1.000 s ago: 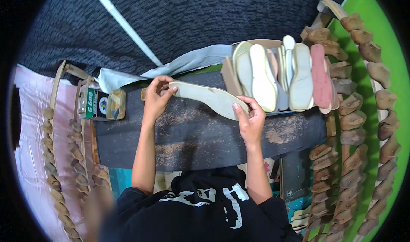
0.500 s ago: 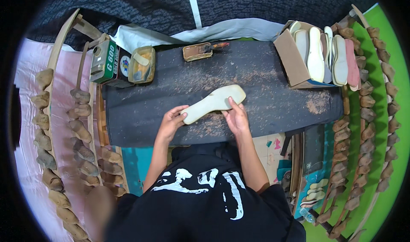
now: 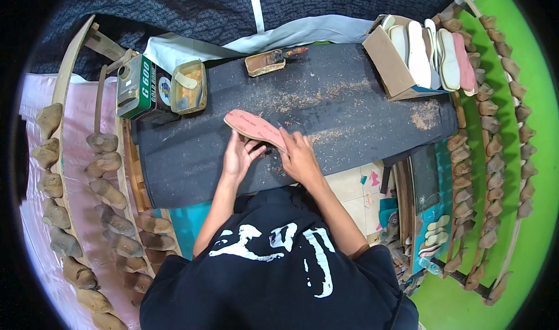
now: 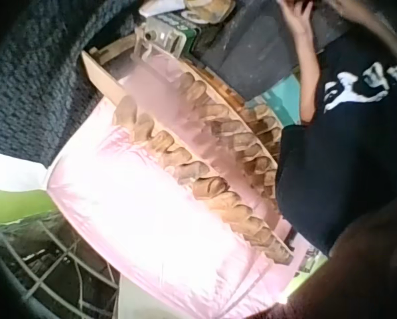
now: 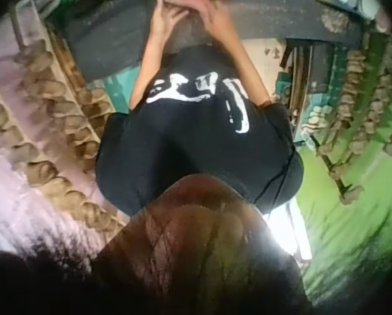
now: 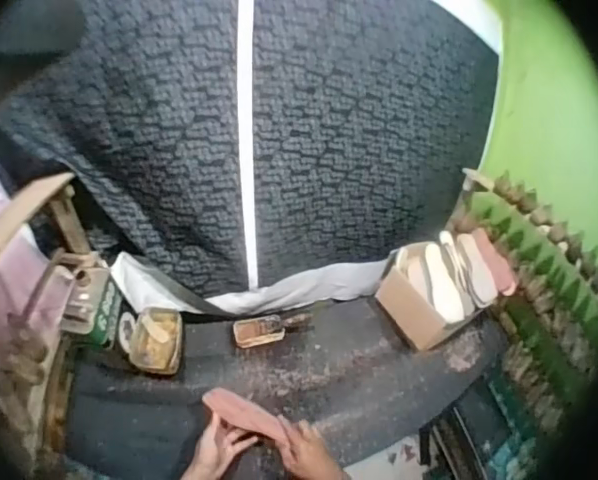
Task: The person selects shoe insoles from a box and applies adhesive onto their surfaces using a handheld brush.
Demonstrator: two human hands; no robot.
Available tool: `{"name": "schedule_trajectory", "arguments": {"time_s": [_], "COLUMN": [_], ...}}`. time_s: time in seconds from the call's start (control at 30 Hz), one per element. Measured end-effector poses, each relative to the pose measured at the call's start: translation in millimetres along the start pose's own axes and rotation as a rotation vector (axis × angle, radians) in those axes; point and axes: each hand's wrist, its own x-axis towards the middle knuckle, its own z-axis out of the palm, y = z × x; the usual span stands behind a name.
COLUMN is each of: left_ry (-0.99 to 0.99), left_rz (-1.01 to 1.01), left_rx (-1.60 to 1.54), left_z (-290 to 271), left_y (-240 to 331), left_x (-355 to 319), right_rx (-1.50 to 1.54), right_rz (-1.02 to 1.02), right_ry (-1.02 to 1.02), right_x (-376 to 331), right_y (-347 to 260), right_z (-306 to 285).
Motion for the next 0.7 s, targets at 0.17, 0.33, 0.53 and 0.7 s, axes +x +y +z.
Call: {"name": "schedule_trajectory", "arguments": {"time_s": [0.17,0.33,0.53,0.7], "left_ry": [0.147,0.24,0.462,0.593], "left_rz": [-0.034,0.065,0.275,0.252], "left_rx": [0.078,0.234,0.901,1.185], "left_z": [-25,-29,2,19], "left_y": [2,-18,-29,-35], "left_x": [13,22,22,17], "right_rx": [-0.176,-0.149,-0.124,-0.38], "right_rz": [-0.058,-0.137,-0.235,-0.347], "right_ry": [-0.044,-0.073,-0.018,-0.188], "right_x": [14,39,60,51], "right_y": [17,57,108,107], "right_z": [-28,-52,-43,-34]}}
